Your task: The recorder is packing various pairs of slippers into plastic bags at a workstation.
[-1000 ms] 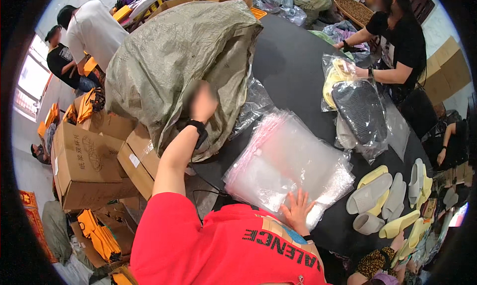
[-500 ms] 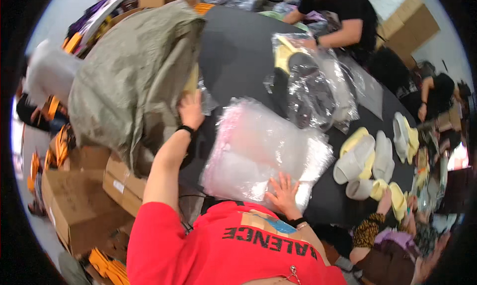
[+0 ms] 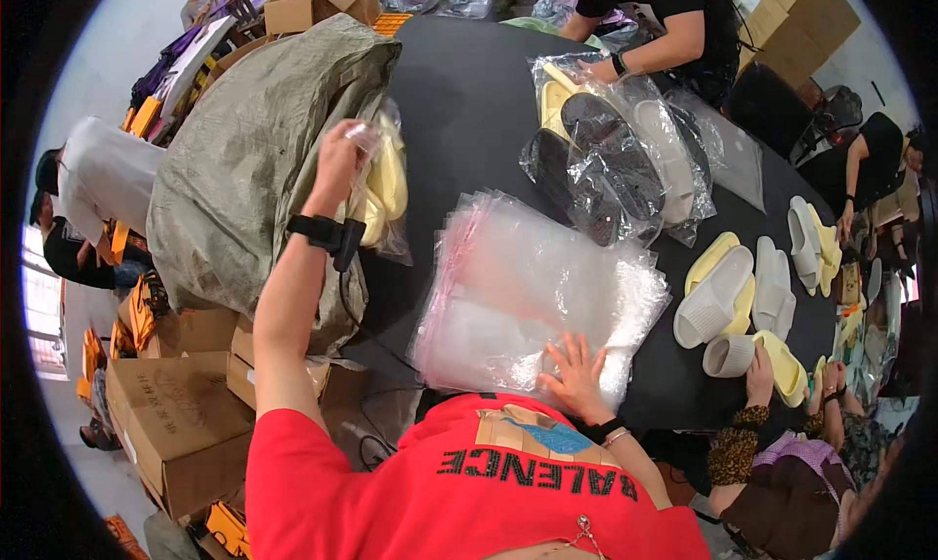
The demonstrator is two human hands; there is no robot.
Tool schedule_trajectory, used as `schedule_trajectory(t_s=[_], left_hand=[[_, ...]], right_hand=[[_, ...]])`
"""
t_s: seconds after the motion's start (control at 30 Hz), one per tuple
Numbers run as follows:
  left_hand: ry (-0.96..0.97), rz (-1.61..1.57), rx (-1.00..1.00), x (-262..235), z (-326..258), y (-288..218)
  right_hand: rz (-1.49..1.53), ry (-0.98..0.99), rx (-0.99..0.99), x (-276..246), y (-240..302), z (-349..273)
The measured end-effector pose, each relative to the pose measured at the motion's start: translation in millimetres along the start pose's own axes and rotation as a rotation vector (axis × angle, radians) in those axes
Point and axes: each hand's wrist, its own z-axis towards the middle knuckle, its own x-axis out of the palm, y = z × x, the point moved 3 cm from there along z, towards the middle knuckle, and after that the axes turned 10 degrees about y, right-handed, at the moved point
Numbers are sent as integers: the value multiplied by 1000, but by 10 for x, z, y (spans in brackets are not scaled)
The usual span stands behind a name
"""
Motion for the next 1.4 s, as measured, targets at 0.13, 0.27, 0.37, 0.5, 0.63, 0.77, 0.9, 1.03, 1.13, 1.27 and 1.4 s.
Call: schedule_trajectory(t_s=[0.13,0.27,0.37,0.5,0.63,0.77,0.9,1.03,1.13,1.27,1.4], left_hand=[[124,-215,53,153,-288,-800],[643,-715,34,647,-666,-1302],[631,-986,-7,926,-935,-1241],[390,-774,-285,1112,-1016,-596],[263,336,-14,860,-1113,628],[235,491,-72,833,-1479,783],[385,81,-492,731,-1790,1268],[493,-133,-727,776,-1951,1460],[615,-117,-753,927,-1905,1310],[648,-253,-716,1038,-1807,1248],[868,-31,-571,1172,-1785,1173]], right_hand=[[24,37,4,-40,25,9],[612,1,-82,-288,-78,143],[1511,-239,-188,-637,-136,241],[2182,-513,-445,-1088,-147,233],[1861,-339,72,-880,-347,152],[1471,-330,354,-368,-606,11],[1470,-341,326,-243,-646,24],[1419,-329,398,-335,-608,50],[1304,-322,399,-176,-740,95],[1334,-432,439,-94,-784,85],[1534,-431,436,-74,-782,59]])
